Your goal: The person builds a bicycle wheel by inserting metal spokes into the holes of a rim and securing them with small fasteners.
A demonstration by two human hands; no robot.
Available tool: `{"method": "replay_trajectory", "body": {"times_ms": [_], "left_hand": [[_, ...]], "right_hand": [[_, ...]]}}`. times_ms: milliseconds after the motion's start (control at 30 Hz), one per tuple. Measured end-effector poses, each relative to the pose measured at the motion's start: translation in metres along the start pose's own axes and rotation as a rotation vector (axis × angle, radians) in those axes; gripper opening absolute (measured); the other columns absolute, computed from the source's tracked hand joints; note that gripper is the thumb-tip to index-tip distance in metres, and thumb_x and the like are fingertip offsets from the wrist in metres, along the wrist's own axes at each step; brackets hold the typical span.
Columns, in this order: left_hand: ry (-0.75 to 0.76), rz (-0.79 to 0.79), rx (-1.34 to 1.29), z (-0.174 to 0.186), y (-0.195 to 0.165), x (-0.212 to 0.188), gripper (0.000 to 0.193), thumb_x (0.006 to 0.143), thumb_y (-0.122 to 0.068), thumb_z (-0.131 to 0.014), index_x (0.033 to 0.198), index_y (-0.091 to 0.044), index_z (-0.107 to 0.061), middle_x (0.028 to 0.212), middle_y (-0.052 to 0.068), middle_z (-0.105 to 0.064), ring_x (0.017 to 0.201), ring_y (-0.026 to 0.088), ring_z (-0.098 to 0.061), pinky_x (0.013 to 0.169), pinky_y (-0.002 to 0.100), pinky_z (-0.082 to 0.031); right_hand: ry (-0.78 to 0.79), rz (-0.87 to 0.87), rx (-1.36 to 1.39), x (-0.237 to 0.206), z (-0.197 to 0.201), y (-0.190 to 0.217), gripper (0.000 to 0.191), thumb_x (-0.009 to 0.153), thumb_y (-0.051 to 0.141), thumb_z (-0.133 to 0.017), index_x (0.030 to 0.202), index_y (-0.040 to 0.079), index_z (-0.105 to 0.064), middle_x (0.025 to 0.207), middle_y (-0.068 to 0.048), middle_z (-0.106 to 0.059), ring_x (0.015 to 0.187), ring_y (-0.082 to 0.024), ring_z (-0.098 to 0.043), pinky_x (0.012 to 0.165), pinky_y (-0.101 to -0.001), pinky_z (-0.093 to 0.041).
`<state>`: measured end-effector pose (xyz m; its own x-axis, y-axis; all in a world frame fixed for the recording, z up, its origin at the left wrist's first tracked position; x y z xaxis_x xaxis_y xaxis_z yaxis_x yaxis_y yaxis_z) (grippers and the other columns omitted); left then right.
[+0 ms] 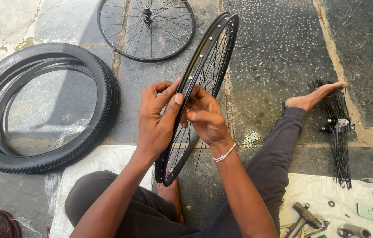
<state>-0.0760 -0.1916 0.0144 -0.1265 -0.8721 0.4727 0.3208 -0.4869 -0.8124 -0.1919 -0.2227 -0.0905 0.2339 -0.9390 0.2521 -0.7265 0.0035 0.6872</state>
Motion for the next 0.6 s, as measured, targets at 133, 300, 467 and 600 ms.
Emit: {"method": "replay_trajectory", "body": {"times_ms": [133,300,467,600], "left_hand": [[-0.007,0.019,-0.053,0.003,0.005,0.001,0.038,0.106,-0.027,-0.061,0.139,-0.007,-0.065,0.127,0.012,-0.060,0.118,0.023,-0.058,0.099,0.034,-0.049],[-0.008,-0.002,-0.020,0.002,0.003,-0.001,0.038,0.106,-0.027,-0.062,0.138,-0.007,-0.066,0.125,0.012,-0.063,0.117,0.022,-0.058,0.097,0.034,-0.050],[-0.028,0.078,-0.107,0.003,0.011,-0.001,0.038,0.104,-0.026,-0.063,0.137,-0.008,-0.067,0.123,0.011,-0.061,0.103,0.020,-0.060,0.085,0.033,-0.051],[-0.026,0.087,-0.122,0.001,0.011,-0.001,0.036,0.105,-0.024,-0.062,0.138,-0.009,-0.067,0.123,0.011,-0.062,0.103,0.020,-0.061,0.085,0.032,-0.051]], "right_hand": [[0.016,0.025,0.021,0.000,-0.001,0.000,0.027,0.114,0.022,-0.059,0.117,-0.002,-0.069,0.086,0.000,-0.064,0.075,-0.009,-0.061,0.062,-0.0270,-0.052],[0.007,0.002,-0.056,0.001,-0.010,0.003,0.023,0.094,0.011,-0.065,0.116,0.005,-0.063,0.098,-0.002,-0.068,0.082,-0.012,-0.064,0.064,-0.0285,-0.052],[-0.031,-0.019,-0.149,0.002,-0.012,0.006,0.033,0.112,0.027,-0.051,0.117,-0.001,-0.068,0.092,-0.005,-0.069,0.073,-0.012,-0.064,0.060,-0.0283,-0.055],[-0.070,-0.102,-0.015,0.004,-0.008,-0.001,0.022,0.090,0.013,-0.061,0.110,0.004,-0.065,0.091,-0.004,-0.070,0.074,-0.014,-0.066,0.062,-0.0308,-0.056]]}}
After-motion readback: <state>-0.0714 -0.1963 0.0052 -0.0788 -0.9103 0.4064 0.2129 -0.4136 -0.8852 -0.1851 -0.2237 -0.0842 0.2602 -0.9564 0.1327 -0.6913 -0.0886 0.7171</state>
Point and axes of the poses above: each hand's wrist, its own x-axis towards the middle knuckle, its own z-axis out of the back of the hand, y = z × x, the point moved 10 cm from there along x, towards the middle knuckle
